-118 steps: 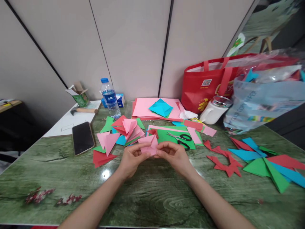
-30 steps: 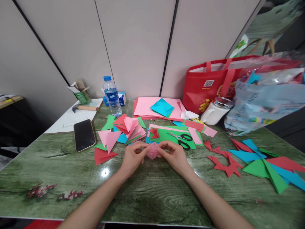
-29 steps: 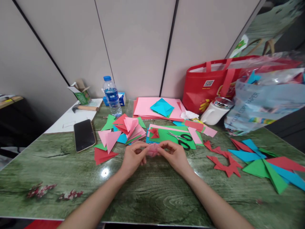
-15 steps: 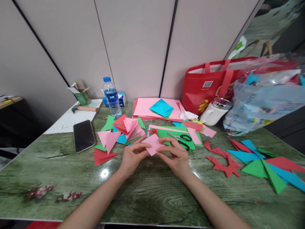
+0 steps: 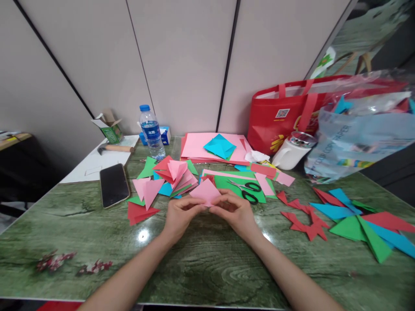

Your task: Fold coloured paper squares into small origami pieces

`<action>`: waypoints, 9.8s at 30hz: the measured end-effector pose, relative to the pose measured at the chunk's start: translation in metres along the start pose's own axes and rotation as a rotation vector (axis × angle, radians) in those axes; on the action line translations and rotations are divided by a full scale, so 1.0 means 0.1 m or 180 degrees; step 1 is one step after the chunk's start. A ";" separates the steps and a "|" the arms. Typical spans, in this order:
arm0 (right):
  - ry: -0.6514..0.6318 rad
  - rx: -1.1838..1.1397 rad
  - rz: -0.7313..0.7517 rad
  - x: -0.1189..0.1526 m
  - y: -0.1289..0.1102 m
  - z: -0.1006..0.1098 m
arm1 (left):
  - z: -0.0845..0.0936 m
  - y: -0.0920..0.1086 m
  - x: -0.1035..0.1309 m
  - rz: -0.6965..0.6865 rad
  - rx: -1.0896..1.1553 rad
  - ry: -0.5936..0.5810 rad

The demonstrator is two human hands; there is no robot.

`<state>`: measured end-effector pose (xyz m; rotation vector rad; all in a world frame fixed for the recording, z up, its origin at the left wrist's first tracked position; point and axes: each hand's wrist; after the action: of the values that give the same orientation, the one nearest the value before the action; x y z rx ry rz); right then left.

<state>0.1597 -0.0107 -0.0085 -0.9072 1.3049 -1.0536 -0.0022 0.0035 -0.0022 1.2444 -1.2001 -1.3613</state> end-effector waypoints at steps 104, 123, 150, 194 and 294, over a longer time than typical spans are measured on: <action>-0.0446 -0.0417 -0.1145 -0.05 0.04 0.01 | 0.04 0.02 -0.05 0.0740 0.0212 -0.0714; -0.0575 -0.0506 -0.1322 -0.04 0.01 -0.01 | 0.02 0.04 -0.02 0.1102 0.0063 -0.0555; -0.0626 -0.1597 -0.1866 -0.05 -0.02 0.05 | 0.03 0.08 -0.02 0.1093 0.1174 -0.1021; -0.0090 -0.0630 -0.0652 -0.04 0.08 -0.02 | -0.03 0.00 0.04 0.0781 -0.0099 -0.0894; -0.0733 -0.0202 -0.0965 -0.03 -0.03 -0.05 | -0.07 -0.01 0.09 0.0816 -0.0189 -0.1224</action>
<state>0.1545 -0.0087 -0.0056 -1.2645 1.0339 -1.1055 0.0039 -0.0062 -0.0040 0.7729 -1.5124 -1.4679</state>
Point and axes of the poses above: each hand's wrist, its own x-axis away from the middle knuckle, its own z-axis out of the back of the hand, y = z × x, and after that the axes turned 1 degree about x, right-handed
